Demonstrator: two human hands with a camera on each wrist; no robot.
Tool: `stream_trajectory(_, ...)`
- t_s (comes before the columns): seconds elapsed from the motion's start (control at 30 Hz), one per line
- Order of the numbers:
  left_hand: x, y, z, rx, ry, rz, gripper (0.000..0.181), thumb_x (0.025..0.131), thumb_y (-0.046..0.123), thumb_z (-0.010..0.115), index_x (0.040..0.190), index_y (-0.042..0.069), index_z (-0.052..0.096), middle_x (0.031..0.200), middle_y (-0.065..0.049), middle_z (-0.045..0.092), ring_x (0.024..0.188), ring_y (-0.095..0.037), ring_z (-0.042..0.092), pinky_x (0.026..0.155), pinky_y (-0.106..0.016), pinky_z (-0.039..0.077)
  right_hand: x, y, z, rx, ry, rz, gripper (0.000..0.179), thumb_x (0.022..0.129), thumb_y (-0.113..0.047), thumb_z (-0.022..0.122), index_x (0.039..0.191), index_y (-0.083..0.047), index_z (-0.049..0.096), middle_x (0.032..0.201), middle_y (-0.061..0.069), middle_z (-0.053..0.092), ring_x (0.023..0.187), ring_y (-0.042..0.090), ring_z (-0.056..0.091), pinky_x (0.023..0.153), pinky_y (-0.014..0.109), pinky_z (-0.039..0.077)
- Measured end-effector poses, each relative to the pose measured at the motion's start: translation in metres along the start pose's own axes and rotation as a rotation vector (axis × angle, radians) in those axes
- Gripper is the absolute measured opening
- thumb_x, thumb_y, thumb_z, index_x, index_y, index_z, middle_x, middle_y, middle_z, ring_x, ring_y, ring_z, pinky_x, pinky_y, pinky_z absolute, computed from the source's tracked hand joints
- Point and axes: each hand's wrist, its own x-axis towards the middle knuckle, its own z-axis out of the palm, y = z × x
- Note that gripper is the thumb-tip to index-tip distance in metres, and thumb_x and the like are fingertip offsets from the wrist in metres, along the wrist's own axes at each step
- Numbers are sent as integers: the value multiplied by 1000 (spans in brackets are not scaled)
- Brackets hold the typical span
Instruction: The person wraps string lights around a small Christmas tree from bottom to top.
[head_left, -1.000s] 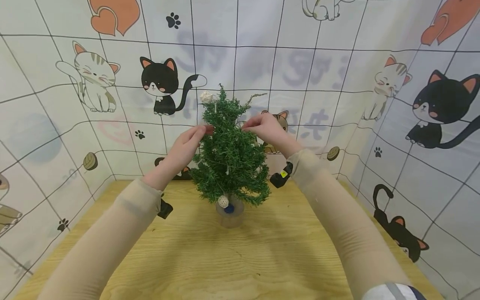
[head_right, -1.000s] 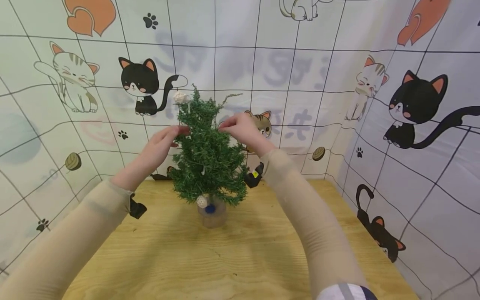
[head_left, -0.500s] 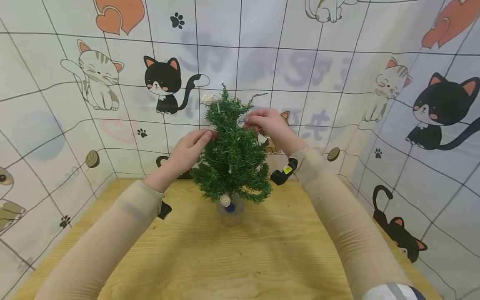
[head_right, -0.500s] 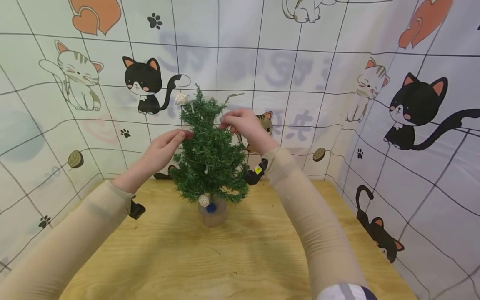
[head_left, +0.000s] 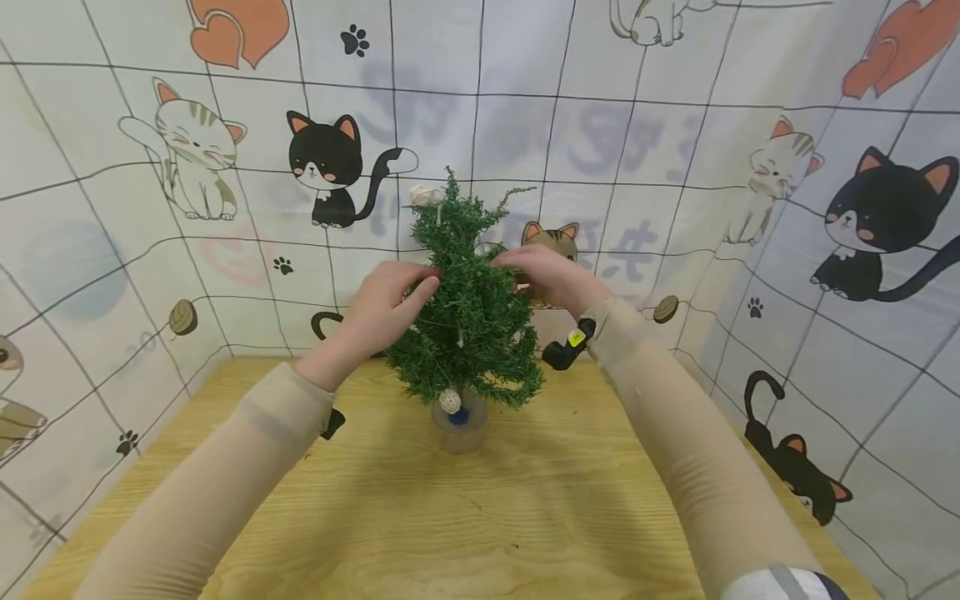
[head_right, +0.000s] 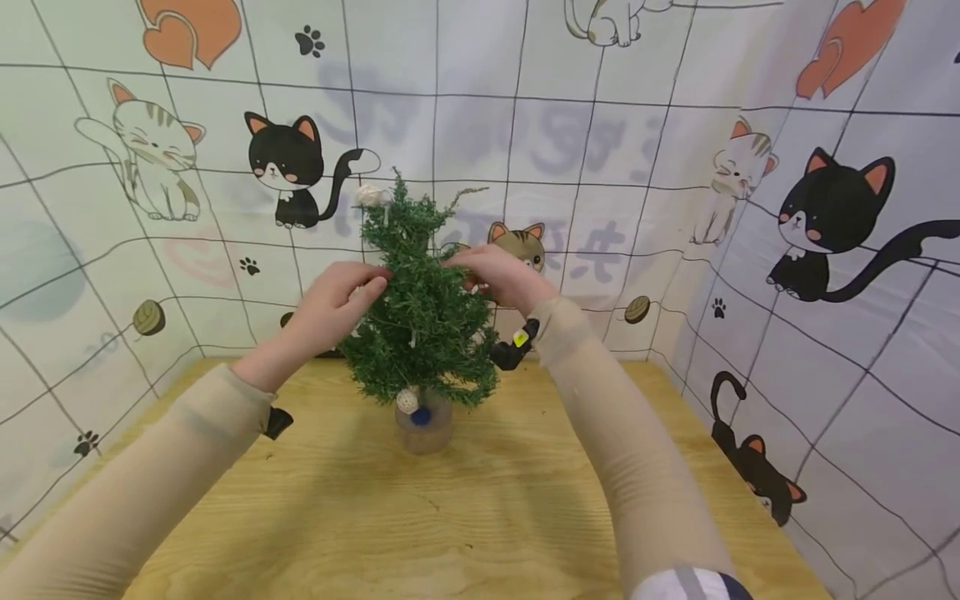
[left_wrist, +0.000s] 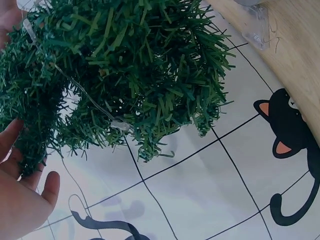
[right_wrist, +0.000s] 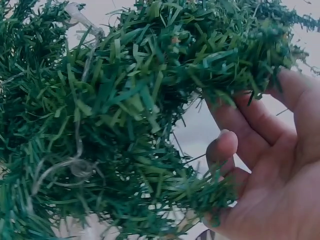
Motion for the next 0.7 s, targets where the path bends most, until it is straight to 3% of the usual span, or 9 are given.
stream_trajectory(0.07,0,2,2,47,3,3,41,105,34,43,127,6,62,127,-12,59,122,-31,47,104,-47,34,1,3,0,39,-12,30,46,105,-27,43,147,-11,40,159,2,16,109,24,46,84,37,36)
stream_trajectory(0.17,-1,2,4,85,8,-9,40,104,35,44,125,8,64,127,-11,59,121,-31,46,102,-48,34,4,7,2,56,-13,35,47,106,-27,37,150,-11,35,161,2,9,116,25,40,91,39,32)
stream_trajectory(0.3,-2,2,4,122,17,-20,40,104,37,44,124,10,64,126,-10,60,120,-31,46,101,-49,35,5,4,6,11,23,11,44,107,-17,32,150,-7,36,161,4,13,95,21,45,86,35,35)
stream_trajectory(0.37,-2,3,4,151,18,-21,41,104,39,44,124,10,64,126,-10,60,120,-31,46,100,-50,35,5,2,7,-31,30,0,43,106,-12,32,148,-5,38,161,5,14,94,22,47,82,34,39)
stream_trajectory(0.5,-3,4,4,203,31,-6,40,103,40,45,121,11,66,123,-9,61,120,-32,46,97,-52,36,5,-2,4,-73,25,-12,40,105,-16,40,143,-6,47,159,5,21,97,22,47,76,34,40)
stream_trajectory(0.7,0,5,2,261,84,53,33,102,37,49,112,13,70,115,-7,65,125,-32,45,97,-54,36,4,-3,-3,-47,55,-35,38,102,-29,52,131,-5,59,149,2,38,78,19,52,70,33,39)
